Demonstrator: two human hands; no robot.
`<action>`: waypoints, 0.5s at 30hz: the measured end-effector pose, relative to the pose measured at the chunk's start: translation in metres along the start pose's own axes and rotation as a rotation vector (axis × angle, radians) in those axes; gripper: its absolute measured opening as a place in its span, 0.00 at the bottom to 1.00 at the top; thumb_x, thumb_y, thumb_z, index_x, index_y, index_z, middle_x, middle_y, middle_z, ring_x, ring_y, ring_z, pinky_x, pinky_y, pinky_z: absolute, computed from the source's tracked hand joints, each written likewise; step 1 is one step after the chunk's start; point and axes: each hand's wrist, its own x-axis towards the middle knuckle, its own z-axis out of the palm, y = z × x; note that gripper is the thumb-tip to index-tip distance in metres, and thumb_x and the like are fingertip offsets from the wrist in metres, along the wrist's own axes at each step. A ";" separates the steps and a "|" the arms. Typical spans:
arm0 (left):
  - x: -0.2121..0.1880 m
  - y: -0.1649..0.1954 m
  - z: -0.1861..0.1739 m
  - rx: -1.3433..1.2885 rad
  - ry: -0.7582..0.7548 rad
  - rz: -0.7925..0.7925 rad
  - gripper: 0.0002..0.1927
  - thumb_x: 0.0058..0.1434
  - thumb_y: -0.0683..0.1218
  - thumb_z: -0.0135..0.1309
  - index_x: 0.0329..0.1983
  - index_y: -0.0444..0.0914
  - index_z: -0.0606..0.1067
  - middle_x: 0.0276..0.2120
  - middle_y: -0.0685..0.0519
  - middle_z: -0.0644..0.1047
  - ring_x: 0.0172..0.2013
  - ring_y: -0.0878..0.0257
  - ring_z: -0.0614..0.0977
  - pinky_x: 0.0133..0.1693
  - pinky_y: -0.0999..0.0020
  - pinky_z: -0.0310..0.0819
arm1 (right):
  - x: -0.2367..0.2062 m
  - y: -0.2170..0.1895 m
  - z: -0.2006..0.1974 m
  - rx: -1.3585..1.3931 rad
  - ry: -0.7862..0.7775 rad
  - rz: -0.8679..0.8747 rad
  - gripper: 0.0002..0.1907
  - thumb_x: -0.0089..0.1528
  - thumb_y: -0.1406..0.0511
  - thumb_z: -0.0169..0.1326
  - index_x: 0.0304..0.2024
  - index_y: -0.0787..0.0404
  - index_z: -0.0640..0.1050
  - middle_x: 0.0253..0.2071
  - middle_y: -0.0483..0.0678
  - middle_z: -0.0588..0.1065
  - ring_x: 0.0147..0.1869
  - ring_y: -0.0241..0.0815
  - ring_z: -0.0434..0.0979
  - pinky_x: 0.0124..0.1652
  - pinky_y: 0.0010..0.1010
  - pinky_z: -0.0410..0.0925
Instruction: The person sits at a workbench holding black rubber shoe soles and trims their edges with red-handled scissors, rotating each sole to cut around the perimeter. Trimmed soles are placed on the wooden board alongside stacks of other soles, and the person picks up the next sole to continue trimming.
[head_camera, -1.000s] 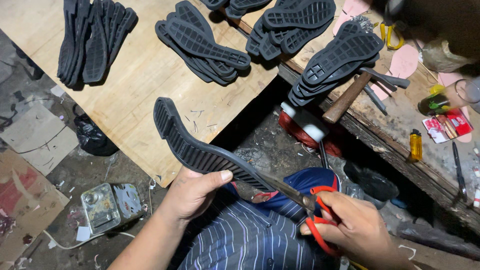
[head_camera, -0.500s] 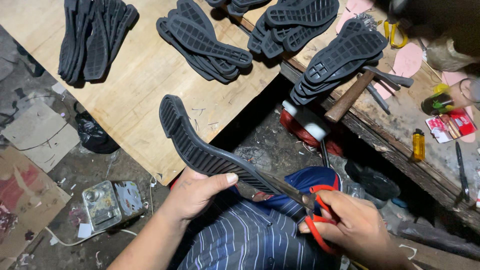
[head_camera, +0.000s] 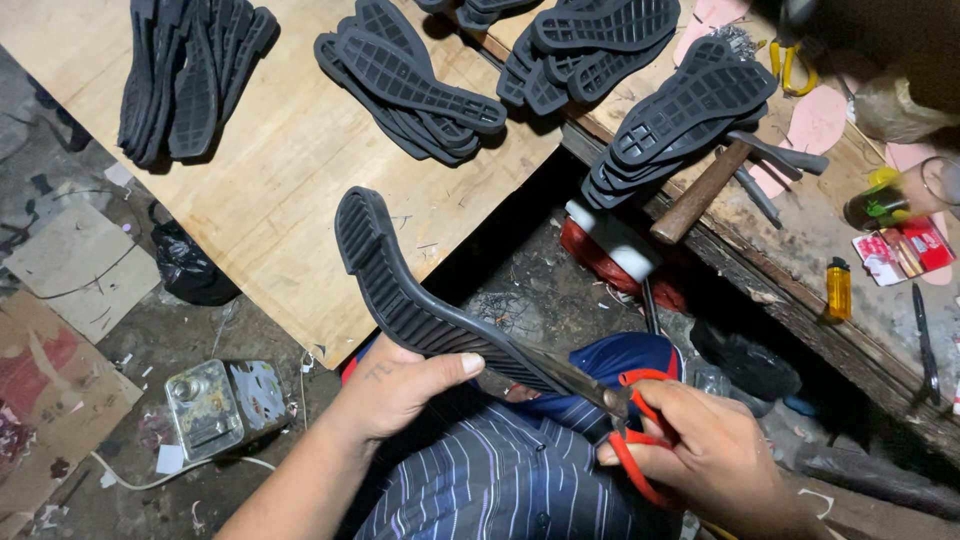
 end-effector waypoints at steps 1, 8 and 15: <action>0.000 0.000 0.000 0.010 -0.018 0.004 0.13 0.64 0.38 0.53 0.48 0.24 0.78 0.41 0.40 0.84 0.43 0.51 0.87 0.50 0.56 0.82 | 0.000 -0.001 0.000 -0.006 -0.017 0.019 0.29 0.40 0.52 0.77 0.38 0.57 0.82 0.20 0.44 0.73 0.22 0.37 0.74 0.25 0.30 0.68; 0.001 -0.002 0.000 0.052 -0.055 -0.003 0.13 0.64 0.38 0.53 0.48 0.25 0.79 0.40 0.39 0.84 0.43 0.51 0.86 0.50 0.57 0.82 | 0.005 -0.009 -0.007 -0.046 -0.104 0.105 0.29 0.41 0.51 0.76 0.39 0.55 0.82 0.23 0.46 0.74 0.23 0.39 0.75 0.26 0.32 0.69; 0.002 0.004 -0.002 0.048 -0.088 -0.004 0.13 0.62 0.37 0.52 0.48 0.25 0.79 0.42 0.40 0.84 0.44 0.52 0.86 0.52 0.57 0.81 | 0.003 -0.001 -0.011 -0.061 -0.143 0.166 0.28 0.41 0.53 0.76 0.42 0.53 0.84 0.26 0.45 0.77 0.29 0.37 0.76 0.31 0.31 0.71</action>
